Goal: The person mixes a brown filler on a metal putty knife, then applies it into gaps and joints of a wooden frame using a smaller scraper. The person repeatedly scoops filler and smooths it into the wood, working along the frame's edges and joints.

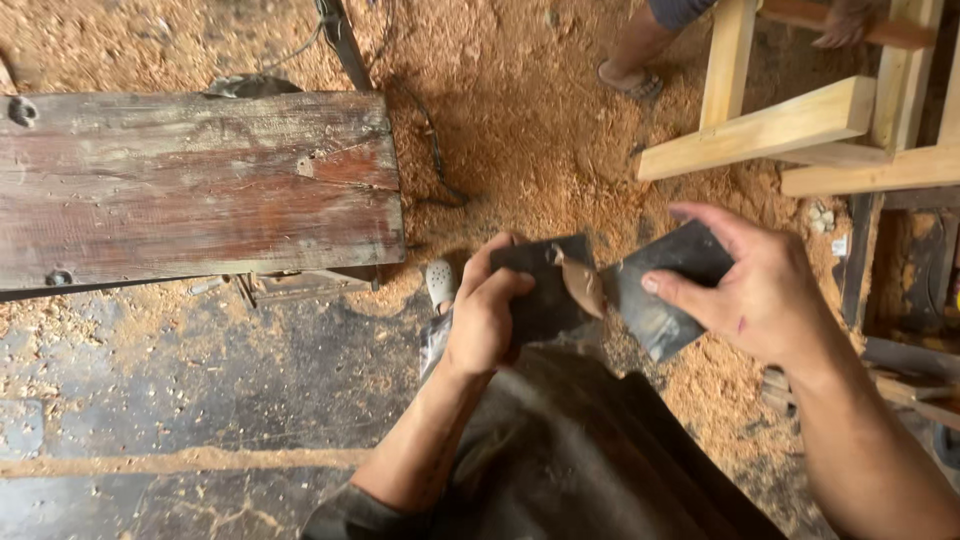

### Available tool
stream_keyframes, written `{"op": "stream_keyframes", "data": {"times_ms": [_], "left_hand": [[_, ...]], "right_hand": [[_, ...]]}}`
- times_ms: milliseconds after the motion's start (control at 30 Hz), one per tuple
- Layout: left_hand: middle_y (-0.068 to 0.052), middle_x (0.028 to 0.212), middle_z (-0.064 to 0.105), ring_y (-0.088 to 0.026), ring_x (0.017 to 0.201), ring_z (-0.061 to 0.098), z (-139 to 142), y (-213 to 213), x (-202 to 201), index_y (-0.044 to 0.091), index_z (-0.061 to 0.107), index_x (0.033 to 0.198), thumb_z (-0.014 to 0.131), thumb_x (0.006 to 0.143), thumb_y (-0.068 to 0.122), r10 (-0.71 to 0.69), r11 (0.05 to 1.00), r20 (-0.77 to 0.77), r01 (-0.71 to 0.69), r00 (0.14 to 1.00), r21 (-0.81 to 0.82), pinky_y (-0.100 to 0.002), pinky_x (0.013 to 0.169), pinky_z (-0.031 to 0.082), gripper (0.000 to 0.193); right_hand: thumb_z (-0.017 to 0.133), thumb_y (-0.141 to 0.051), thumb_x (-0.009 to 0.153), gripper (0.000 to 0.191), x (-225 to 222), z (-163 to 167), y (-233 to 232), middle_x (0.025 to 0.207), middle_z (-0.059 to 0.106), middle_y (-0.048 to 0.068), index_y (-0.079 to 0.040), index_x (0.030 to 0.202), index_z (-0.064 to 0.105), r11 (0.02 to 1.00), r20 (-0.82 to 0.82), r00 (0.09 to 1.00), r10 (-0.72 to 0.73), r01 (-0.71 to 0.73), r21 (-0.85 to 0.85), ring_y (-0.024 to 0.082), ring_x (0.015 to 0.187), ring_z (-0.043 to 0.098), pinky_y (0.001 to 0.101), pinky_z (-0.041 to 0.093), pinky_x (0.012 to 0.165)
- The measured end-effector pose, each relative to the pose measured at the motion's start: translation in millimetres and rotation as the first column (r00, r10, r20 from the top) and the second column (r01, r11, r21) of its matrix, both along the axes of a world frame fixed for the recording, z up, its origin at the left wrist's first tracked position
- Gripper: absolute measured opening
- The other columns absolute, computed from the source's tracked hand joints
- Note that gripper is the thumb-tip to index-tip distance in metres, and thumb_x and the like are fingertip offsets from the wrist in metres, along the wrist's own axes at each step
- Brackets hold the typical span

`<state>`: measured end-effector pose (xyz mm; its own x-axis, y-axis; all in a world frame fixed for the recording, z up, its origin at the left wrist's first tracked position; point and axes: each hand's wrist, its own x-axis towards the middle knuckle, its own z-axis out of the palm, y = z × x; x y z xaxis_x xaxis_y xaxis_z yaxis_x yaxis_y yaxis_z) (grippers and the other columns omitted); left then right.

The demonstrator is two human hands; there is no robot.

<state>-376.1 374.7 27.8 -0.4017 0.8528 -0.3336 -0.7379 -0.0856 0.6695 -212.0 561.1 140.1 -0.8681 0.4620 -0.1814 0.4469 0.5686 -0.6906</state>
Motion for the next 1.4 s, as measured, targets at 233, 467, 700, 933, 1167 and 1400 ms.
{"op": "stream_keyframes", "data": {"times_ms": [233,467,700,933,1167,1400], "left_hand": [[-0.003,0.087,0.060,-0.012,0.084,0.053,6,71,-50,0.001,0.057,0.098,0.050,0.082,0.003,0.182,0.983,-0.064,-0.183,0.981,-0.012,-0.026,0.075,0.045,0.017],[-0.002,0.083,0.056,-0.011,0.081,0.050,-6,160,-88,0.000,0.057,0.098,0.050,0.081,0.007,0.386,0.903,-0.232,-0.418,0.893,-0.103,-0.026,0.072,0.043,0.019],[-0.003,0.085,0.057,-0.013,0.080,0.051,-35,271,-145,0.001,0.055,0.097,0.053,0.083,0.005,0.501,0.865,-0.007,-0.501,0.865,0.018,-0.027,0.071,0.043,0.015],[-0.003,0.090,0.056,-0.012,0.084,0.050,-15,332,-178,0.000,0.054,0.102,0.053,0.087,0.004,0.549,0.836,-0.036,-0.548,0.835,0.030,-0.027,0.075,0.043,0.016],[-0.008,0.093,0.061,-0.016,0.089,0.055,10,378,-242,0.000,0.058,0.111,0.053,0.085,0.009,0.447,0.808,-0.527,-0.579,0.723,-0.110,-0.030,0.079,0.047,0.028],[-0.011,0.088,0.059,-0.020,0.083,0.056,6,440,-360,-0.001,0.057,0.107,0.055,0.087,0.011,0.431,0.750,-0.643,-0.647,0.634,-0.135,-0.035,0.073,0.047,0.023]], "right_hand": [[0.075,-0.009,0.086,0.055,-61,-11,65,0.105,0.076,0.023,0.011,0.134,0.056,0.995,0.020,0.997,-0.075,0.076,-0.071,0.025,0.088,0.079,0.0344,0.063,0.077],[0.080,-0.006,0.081,0.059,-135,-30,159,0.109,0.074,0.018,0.009,0.133,0.057,0.974,-0.027,0.998,-0.062,0.054,-0.221,0.019,0.094,0.073,0.0298,0.061,0.087],[0.078,-0.005,0.081,0.056,-215,-9,279,0.107,0.071,0.010,0.005,0.131,0.055,0.922,-0.126,0.982,0.140,-0.175,-0.346,0.012,0.097,0.072,0.0247,0.062,0.085],[0.074,0.005,0.084,0.024,-280,36,356,0.088,0.075,0.006,-0.009,0.101,0.082,0.513,0.090,0.678,0.729,-0.629,0.584,0.016,0.082,0.066,0.0277,0.053,0.068],[0.078,-0.003,0.081,0.019,-369,37,385,0.089,0.076,-0.001,-0.010,0.098,0.083,0.334,0.183,0.586,0.789,-0.660,0.673,0.017,0.080,0.063,0.0345,0.044,0.066],[0.076,-0.010,0.082,0.015,-481,26,445,0.086,0.073,0.000,-0.008,0.097,0.081,0.315,0.145,0.539,0.830,-0.666,0.677,0.017,0.078,0.061,0.0334,0.043,0.064]]}}
